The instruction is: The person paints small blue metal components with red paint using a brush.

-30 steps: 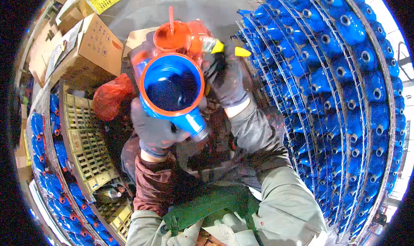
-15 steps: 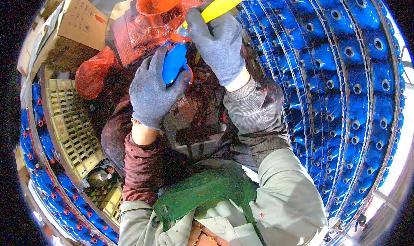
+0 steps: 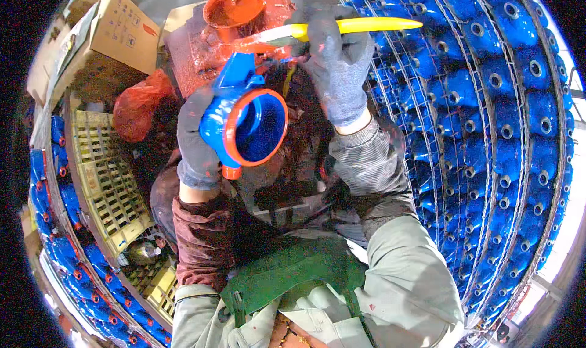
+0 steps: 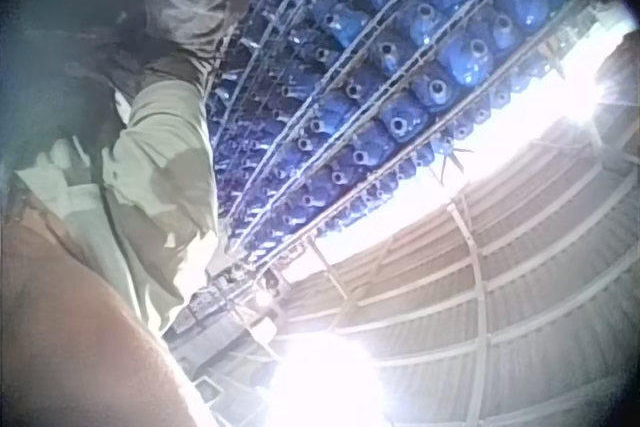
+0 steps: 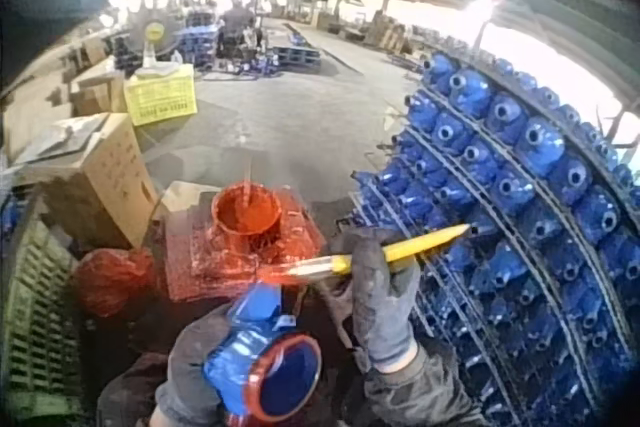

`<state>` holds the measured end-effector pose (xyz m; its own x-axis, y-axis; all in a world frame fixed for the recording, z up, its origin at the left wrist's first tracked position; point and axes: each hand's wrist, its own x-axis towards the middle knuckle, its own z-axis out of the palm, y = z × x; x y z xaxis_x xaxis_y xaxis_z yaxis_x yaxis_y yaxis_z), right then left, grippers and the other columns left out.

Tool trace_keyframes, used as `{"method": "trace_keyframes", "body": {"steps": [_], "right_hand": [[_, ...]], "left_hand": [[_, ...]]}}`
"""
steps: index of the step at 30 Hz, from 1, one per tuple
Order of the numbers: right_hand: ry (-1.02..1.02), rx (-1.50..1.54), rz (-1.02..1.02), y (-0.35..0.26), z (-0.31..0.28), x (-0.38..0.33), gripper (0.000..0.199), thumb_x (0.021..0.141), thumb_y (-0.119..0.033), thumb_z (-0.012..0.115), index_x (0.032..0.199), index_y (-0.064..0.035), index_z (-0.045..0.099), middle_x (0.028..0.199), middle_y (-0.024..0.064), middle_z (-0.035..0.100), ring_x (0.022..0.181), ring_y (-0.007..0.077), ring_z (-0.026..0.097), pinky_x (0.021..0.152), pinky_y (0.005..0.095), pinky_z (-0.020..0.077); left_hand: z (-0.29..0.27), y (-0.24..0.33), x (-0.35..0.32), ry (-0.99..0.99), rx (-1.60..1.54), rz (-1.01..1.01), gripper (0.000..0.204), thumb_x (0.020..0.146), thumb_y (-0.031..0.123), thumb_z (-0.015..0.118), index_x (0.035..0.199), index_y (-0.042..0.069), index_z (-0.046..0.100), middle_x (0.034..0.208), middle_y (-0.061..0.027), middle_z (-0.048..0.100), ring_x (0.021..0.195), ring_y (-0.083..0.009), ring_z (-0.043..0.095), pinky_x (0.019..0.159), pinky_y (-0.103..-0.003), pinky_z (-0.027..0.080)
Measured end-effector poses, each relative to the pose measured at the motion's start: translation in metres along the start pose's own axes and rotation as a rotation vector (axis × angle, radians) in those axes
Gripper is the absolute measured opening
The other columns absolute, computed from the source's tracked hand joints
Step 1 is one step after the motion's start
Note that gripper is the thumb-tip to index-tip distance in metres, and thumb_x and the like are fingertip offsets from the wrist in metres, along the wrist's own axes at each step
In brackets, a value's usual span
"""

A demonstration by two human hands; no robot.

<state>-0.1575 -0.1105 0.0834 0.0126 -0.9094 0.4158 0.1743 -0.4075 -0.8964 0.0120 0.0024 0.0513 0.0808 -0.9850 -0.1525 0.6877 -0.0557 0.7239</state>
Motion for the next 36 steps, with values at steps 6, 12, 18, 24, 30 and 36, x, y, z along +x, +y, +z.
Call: {"method": "trace_keyframes", "body": {"steps": [6, 12, 18, 24, 30, 36], "right_hand": [[-0.239, 0.652, 0.314, 0.023, 0.015, -0.014, 0.042, 0.096, -0.040, 0.052, 0.117, -0.0036, 0.051, 0.080, 0.0060, 0.062, 0.074, 0.0148, 0.061, 0.062, 0.0292, 0.0516], [-0.186, 1.361, 0.149, 0.071, 0.063, -0.066, 0.054, 0.096, -0.048, 0.043, 0.130, -0.0064, 0.049, 0.106, 0.0215, 0.065, 0.094, 0.0364, 0.064, 0.090, 0.0490, 0.0515], [-0.182, 1.260, 0.465, 0.068, 0.041, -0.027, 0.061, 0.093, -0.054, 0.047, 0.133, -0.0081, 0.047, 0.112, 0.0226, 0.063, 0.094, 0.0384, 0.064, 0.088, 0.0504, 0.0529], [-0.247, 1.084, 0.868, 0.062, 0.017, -0.023, 0.068, 0.090, -0.060, 0.049, 0.136, -0.0095, 0.045, 0.118, 0.0235, 0.060, 0.094, 0.0401, 0.064, 0.086, 0.0515, 0.0541], [0.115, 0.326, 0.496, 0.021, -0.014, -0.071, 0.043, 0.101, -0.047, 0.036, 0.102, -0.0094, 0.057, 0.063, -0.0036, 0.050, 0.056, 0.0112, 0.048, 0.054, 0.0256, 0.0365], [0.263, -0.013, 0.386, -0.021, -0.033, -0.145, 0.051, 0.097, -0.049, 0.044, 0.096, -0.0013, 0.062, 0.065, 0.0030, 0.056, 0.056, 0.0108, 0.051, 0.053, 0.0250, 0.0380]], "left_hand": [[0.010, -0.004, 0.001, -0.122, -0.709, -0.430, 0.050, 0.090, 0.044, 0.054, 0.112, 0.000, 0.060, 0.110, -0.0182, 0.066, 0.094, -0.0339, 0.066, 0.086, -0.049, 0.054], [0.013, -0.042, 0.020, -0.928, -1.056, -0.669, 0.054, 0.096, 0.045, 0.043, 0.134, 0.007, 0.043, 0.126, -0.0202, 0.053, 0.108, -0.0364, 0.056, 0.074, -0.047, 0.052], [0.015, -0.034, -0.002, -0.447, -0.608, -0.324, 0.048, 0.088, 0.033, 0.061, 0.125, 0.005, 0.049, 0.117, -0.0119, 0.057, 0.110, -0.0272, 0.056, 0.088, -0.043, 0.049], [0.052, 0.016, -0.015, -0.070, -0.202, 0.118, 0.067, 0.085, 0.047, 0.061, 0.131, 0.002, 0.044, 0.121, -0.0139, 0.057, 0.109, -0.0273, 0.059, 0.092, -0.040, 0.051], [0.007, 0.028, -0.012, -0.397, -0.420, -0.155, 0.089, 0.082, 0.071, 0.049, 0.137, 0.003, 0.037, 0.132, -0.0189, 0.049, 0.117, -0.0327, 0.053, 0.088, -0.046, 0.052], [0.011, 0.024, -0.037, -0.008, 0.581, 0.658, 0.103, 0.070, 0.029, 0.083, 0.144, 0.002, 0.017, 0.139, -0.0173, 0.032, 0.120, -0.0289, 0.045, 0.100, -0.039, 0.042]]}}
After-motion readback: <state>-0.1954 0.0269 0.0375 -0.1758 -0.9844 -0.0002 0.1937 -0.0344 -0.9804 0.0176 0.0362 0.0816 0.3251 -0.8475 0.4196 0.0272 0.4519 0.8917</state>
